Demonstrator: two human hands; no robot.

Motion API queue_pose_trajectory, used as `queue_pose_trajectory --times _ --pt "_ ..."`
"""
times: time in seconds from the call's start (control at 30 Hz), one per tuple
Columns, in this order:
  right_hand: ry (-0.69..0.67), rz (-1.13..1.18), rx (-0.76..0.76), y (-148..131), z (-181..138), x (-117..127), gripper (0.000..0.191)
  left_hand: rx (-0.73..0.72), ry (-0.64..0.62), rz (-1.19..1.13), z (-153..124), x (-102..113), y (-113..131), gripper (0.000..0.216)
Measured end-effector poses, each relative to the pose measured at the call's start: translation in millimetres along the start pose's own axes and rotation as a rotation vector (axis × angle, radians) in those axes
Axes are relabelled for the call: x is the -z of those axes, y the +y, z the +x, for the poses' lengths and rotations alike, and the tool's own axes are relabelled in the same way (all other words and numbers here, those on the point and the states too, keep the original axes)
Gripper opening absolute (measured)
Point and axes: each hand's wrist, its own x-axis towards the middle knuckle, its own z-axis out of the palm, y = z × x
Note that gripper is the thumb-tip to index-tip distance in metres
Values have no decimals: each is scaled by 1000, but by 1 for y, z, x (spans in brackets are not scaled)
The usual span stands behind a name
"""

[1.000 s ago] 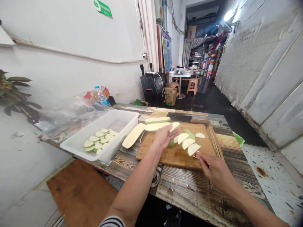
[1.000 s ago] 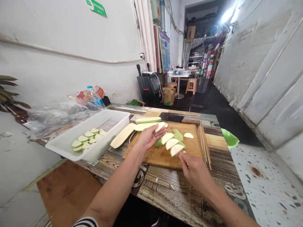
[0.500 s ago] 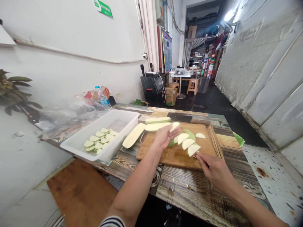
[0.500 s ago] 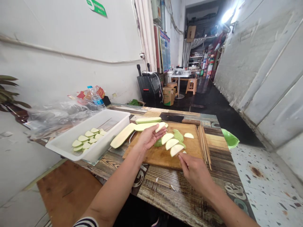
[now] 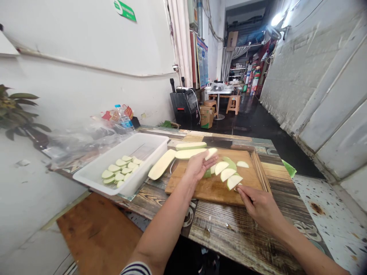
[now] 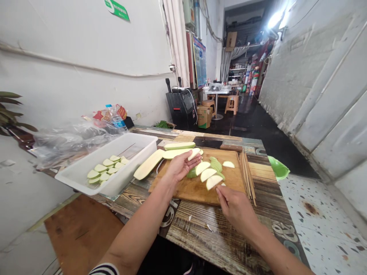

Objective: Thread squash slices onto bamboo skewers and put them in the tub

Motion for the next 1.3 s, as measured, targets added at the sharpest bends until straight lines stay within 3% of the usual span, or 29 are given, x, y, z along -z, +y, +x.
queue_pose_trajectory --times 0.77,1.1,1.3 --pt "24 -80 -21 -4 -1 -5 26 24 -11 85 -3 -7 -11 15" --pt "72 -163 43 -8 0 -9 29 -49 51 1 -3 -10 -14 12" --pt "88 -249 139 -5 -3 -14 25 7 105 -75 0 -7 -13 10"
